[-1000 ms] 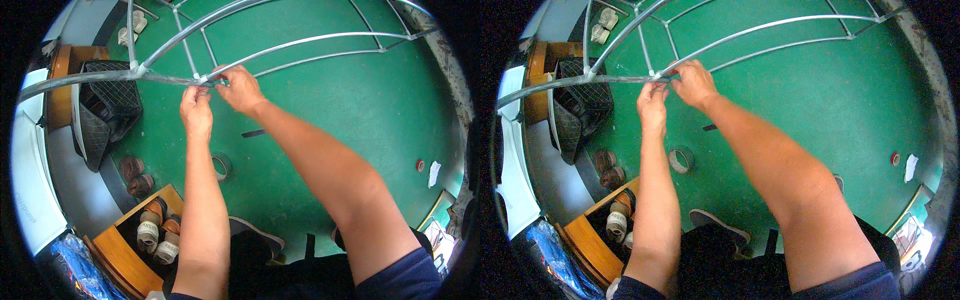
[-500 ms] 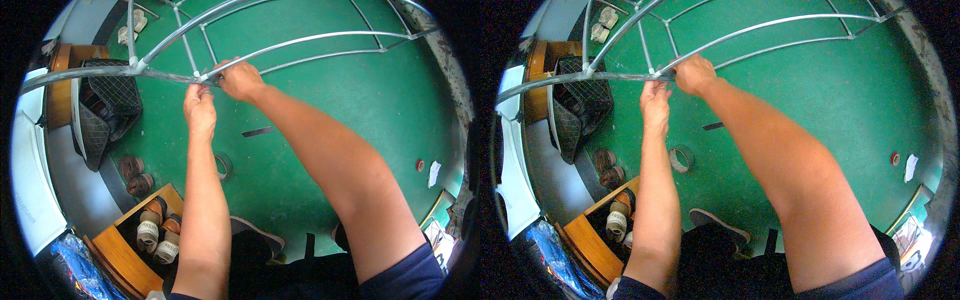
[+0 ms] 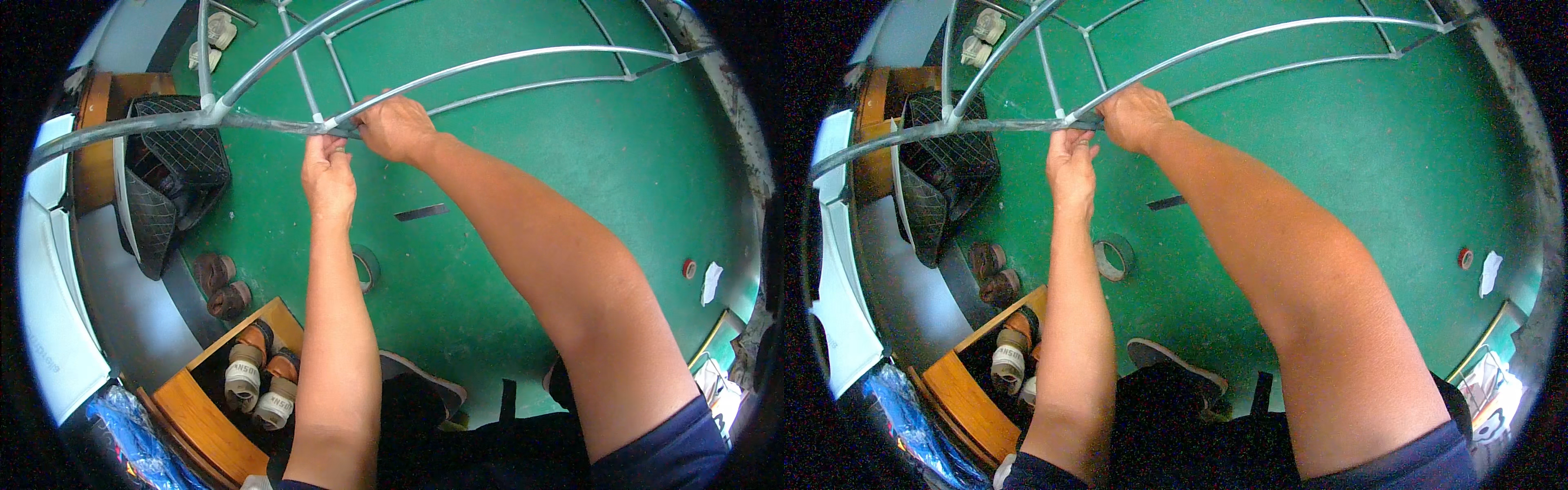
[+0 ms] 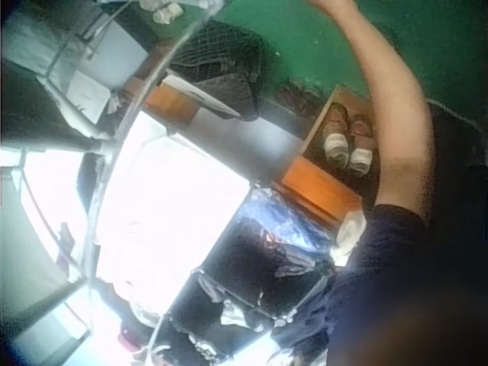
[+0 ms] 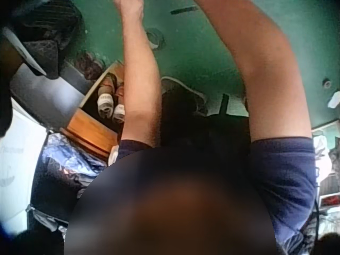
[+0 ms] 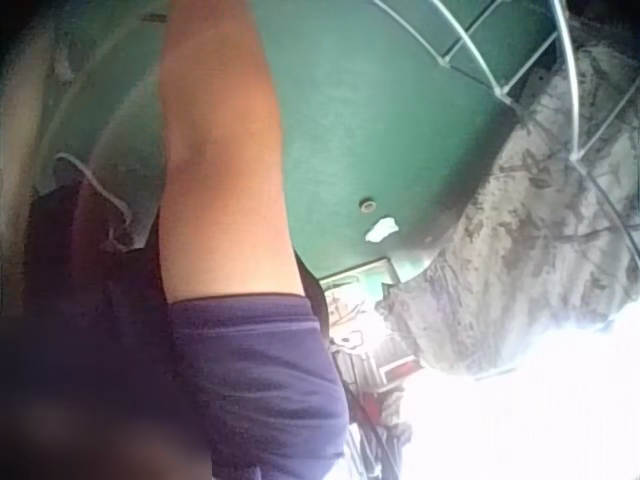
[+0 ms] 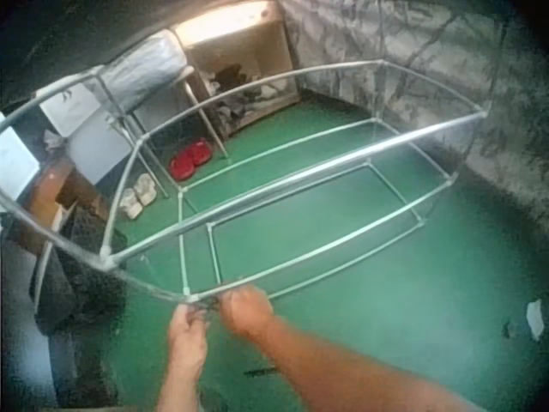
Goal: The person assembles a metal wire shelf by connecting frame pieces and securing joints with tape. They then lift and reposition the assembled unit on the floor.
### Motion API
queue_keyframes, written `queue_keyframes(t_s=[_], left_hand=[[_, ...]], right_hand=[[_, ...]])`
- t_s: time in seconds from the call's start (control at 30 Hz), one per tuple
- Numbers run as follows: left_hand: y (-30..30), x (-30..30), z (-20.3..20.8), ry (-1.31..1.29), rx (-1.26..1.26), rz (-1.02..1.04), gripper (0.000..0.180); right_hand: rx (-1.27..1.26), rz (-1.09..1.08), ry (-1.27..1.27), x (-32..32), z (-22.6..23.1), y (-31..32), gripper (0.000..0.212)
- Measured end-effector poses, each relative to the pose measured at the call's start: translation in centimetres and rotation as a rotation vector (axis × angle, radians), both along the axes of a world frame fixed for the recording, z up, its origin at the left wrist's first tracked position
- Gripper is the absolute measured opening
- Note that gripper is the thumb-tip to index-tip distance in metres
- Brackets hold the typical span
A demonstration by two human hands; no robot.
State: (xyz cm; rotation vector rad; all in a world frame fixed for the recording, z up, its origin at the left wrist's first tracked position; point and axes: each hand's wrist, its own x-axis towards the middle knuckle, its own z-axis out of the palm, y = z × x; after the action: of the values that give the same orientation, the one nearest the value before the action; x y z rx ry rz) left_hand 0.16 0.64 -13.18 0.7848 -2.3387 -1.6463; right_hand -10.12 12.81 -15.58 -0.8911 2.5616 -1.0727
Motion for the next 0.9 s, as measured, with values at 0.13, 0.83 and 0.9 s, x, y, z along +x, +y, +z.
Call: queue_keyframes(t_s=[0.13, 0.83, 0.9], left_hand=[[-0.4, 0.1, -0.3, 0.014, -0.081, -0.032, 0.045], [1.5, 0.8, -0.1, -0.100, 0.270, 0.114, 0.055], [1.5, 1.0, -0.2, -0.089, 0.302, 0.115, 0.058]], right_hand=[[0.067, 0.030, -0.078, -0.1, 0.4, 0.0, 0.023], [0.130, 0.016, -0.238, 0.5, 0.7, 0.3, 0.027], [0.141, 0.039, -0.274, 0.5, 0.7, 0.8, 0.030]])
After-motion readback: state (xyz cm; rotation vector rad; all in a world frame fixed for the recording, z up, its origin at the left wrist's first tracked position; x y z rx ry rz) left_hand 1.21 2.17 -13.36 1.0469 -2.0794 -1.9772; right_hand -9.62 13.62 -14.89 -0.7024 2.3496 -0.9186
